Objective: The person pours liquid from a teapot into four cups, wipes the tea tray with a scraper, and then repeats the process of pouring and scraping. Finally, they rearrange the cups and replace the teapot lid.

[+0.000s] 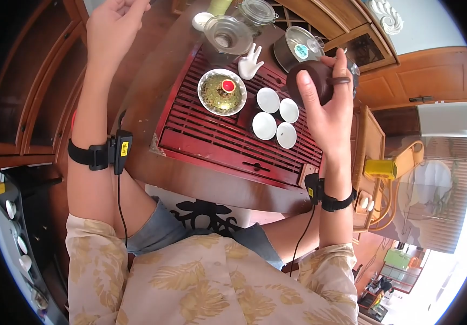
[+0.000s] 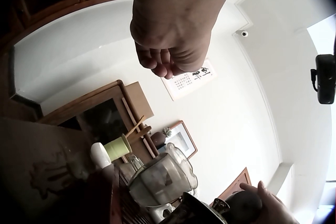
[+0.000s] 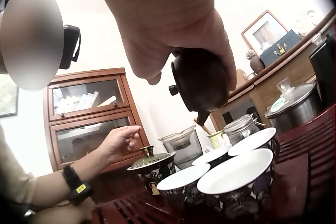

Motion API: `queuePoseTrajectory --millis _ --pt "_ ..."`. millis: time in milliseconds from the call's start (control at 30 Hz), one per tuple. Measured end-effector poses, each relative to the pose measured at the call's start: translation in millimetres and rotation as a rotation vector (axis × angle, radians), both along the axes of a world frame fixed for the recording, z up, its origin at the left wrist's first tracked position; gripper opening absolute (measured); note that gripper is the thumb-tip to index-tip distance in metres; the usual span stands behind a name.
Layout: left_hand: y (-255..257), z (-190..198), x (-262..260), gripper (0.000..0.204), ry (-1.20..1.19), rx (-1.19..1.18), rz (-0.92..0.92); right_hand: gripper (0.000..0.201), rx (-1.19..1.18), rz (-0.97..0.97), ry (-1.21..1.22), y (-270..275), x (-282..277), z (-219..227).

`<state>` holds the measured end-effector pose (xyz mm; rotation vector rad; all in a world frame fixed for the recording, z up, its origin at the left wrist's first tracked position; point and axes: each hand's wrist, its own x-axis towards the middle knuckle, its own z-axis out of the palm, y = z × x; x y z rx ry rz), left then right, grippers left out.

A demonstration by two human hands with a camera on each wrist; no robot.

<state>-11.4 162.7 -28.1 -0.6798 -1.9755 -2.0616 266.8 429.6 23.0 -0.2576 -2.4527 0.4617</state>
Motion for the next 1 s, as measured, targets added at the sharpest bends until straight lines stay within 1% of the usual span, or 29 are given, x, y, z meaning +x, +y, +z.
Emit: queuePoseTrajectory --millis 67,133,267,367,467,567,667,1000 --pt "1.5 0.0 0.4 0.013 -0.014 0.008 0.003 0.102 -0.028 0.002 -0.018 -3.2 -1.6 -6.5" --pt "3.3 -2.1 1.8 0.013 -0.011 0.025 0.014 0.103 -0.122 -0.027 -0.107 -11.1 -0.3 -8.6" --pt "-0.2 -2.4 -0.5 0.013 0.012 -0.004 0.015 0.104 -0.041 -0.034 -0.070 -6.2 1.1 -11.8" --pt "2.2 -0.6 1.7 0.013 0.027 -0.012 0.024 0.105 -0.070 -0.030 -0.067 -6.9 0.7 -8.1" --pt "2.9 -1.6 1.3 0.013 -0.011 -0.002 0.012 0.105 -0.063 -0.031 -0.069 -6.8 1.0 -8.6" --pt "4.0 -3.7 1.9 0.013 0.031 0.012 0.026 0.104 -0.081 -0.031 -0.074 -6.4 0.8 -8.6" --pt "1.3 -1.9 0.0 0.013 0.035 -0.024 0.021 0.104 -0.081 -0.028 -0.064 -6.5 1.0 -8.0" --pt "1.7 0.3 2.3 0.013 0.008 -0.024 0.010 0.106 -0.061 -0.043 -0.064 -6.6 -0.4 -5.8"
